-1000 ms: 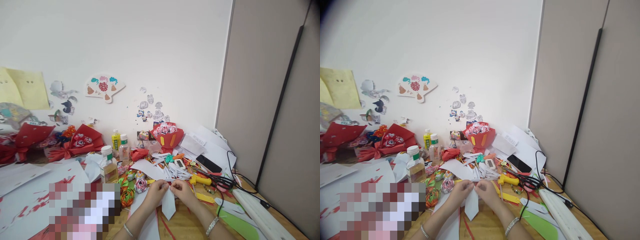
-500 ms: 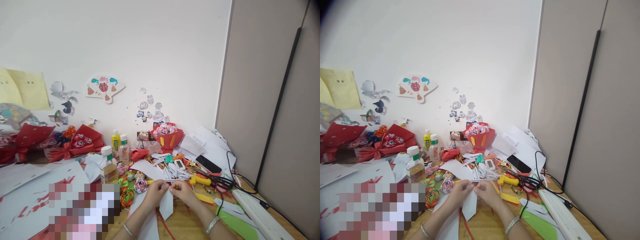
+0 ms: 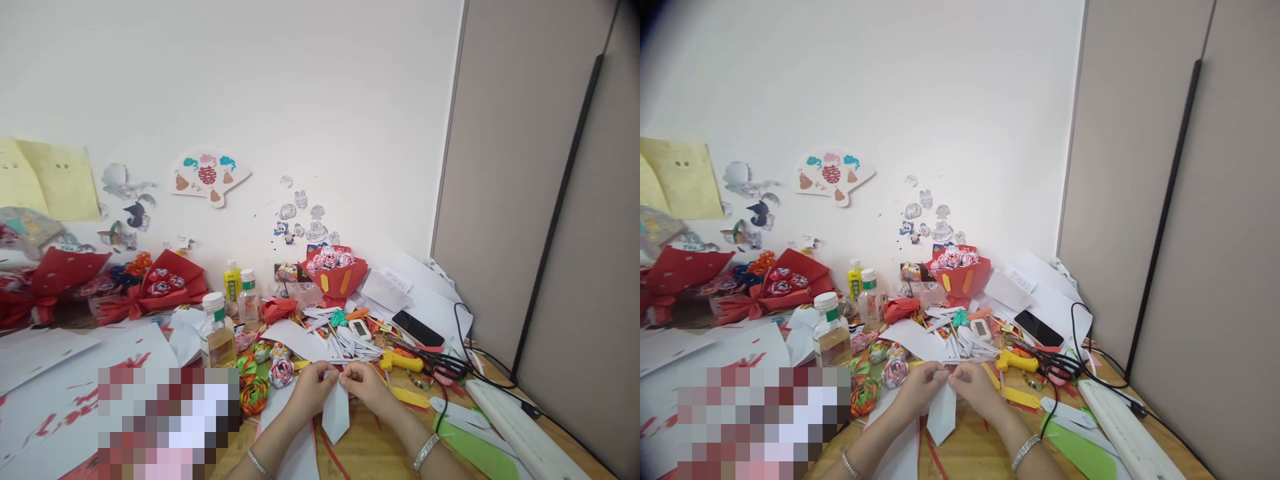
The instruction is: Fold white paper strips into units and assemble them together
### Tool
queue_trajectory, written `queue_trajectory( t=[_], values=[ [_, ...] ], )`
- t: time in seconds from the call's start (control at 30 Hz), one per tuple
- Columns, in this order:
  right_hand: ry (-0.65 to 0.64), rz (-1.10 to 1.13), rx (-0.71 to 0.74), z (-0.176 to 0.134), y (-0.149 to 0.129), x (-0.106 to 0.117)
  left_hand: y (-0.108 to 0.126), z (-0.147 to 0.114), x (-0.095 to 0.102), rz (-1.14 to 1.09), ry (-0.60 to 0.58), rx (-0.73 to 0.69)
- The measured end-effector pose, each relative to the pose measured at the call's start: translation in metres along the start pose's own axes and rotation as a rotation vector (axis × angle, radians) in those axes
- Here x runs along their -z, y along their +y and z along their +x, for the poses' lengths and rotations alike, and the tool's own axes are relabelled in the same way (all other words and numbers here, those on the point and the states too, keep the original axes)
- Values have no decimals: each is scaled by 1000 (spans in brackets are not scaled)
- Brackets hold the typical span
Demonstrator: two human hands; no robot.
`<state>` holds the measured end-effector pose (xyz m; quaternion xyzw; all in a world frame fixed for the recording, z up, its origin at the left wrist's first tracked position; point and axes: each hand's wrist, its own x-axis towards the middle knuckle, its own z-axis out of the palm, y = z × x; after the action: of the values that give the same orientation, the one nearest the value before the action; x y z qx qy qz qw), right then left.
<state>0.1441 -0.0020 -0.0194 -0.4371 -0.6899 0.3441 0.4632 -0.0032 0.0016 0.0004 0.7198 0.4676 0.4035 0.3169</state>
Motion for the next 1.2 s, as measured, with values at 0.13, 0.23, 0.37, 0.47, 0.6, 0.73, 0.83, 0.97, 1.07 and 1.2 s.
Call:
queue_trajectory(
  t=[0.13, 0.23, 0.37, 0.47, 0.6, 0.73, 0.83, 0.97, 1.07, 1.2],
  values=[
    [-107, 101, 8, 1, 0, -1, 5, -3, 2, 92, 2, -20],
    [-114, 80, 27, 1, 1, -3, 6, -4, 2, 152, -5, -29],
    [-105, -62, 90, -1, 1, -4, 5, -4, 1, 165, 4, -44],
    [-66, -271, 165, -4, -1, -4, 3, -5, 0, 178, 17, -54],
    [-44, -401, 196, -7, -2, -4, -1, -5, -1, 125, -19, -13],
    [-49, -456, 217, -5, -1, -5, -3, -2, -4, 44, -71, 3],
    [-40, -507, 218, -4, 1, -6, -3, 0, -5, 14, -77, -1],
    [-36, -570, 217, -3, 2, -6, -1, 0, -6, 45, -33, 30],
    [-39, -621, 221, -4, 1, -4, -2, 1, -4, 50, 4, 40],
    [-60, -578, 225, -6, -2, -3, -5, 3, 2, 62, 51, 33]
  ],
)
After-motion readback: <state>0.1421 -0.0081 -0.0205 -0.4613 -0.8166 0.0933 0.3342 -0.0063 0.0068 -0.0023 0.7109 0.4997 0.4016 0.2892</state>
